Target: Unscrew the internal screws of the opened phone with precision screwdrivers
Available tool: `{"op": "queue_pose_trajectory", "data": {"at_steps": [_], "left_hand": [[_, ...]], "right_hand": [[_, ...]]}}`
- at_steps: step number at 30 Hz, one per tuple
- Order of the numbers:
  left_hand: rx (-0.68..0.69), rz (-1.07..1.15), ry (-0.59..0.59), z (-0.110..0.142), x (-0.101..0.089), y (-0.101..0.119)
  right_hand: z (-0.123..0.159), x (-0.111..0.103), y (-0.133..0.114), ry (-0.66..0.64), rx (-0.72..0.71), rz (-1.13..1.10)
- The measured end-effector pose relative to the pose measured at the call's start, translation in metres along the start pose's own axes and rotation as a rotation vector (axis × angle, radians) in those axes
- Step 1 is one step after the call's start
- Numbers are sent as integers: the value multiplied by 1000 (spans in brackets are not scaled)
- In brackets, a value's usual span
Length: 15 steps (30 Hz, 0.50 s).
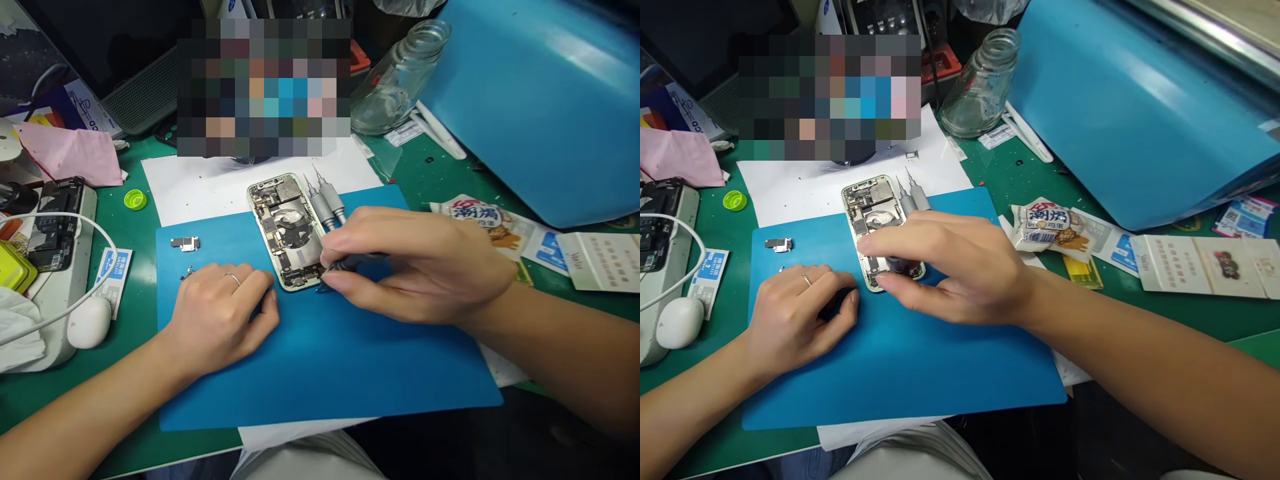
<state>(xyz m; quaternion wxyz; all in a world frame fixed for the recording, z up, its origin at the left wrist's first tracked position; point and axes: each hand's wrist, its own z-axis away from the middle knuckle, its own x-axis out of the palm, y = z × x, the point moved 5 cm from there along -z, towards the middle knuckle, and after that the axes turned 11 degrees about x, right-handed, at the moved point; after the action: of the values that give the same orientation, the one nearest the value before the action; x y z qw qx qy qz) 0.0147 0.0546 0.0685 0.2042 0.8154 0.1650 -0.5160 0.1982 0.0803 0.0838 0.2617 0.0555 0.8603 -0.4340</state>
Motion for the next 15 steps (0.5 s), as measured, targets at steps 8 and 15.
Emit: {"op": "queue_pose_trajectory", "data": {"at_steps": [8,15], "left_hand": [[139,56,-10,0,-1,5],[154,35,19,3,0,2]], "right_hand": [[10,8,1,210,-46,-165],[8,7,-2,225,-23,-202]]}}
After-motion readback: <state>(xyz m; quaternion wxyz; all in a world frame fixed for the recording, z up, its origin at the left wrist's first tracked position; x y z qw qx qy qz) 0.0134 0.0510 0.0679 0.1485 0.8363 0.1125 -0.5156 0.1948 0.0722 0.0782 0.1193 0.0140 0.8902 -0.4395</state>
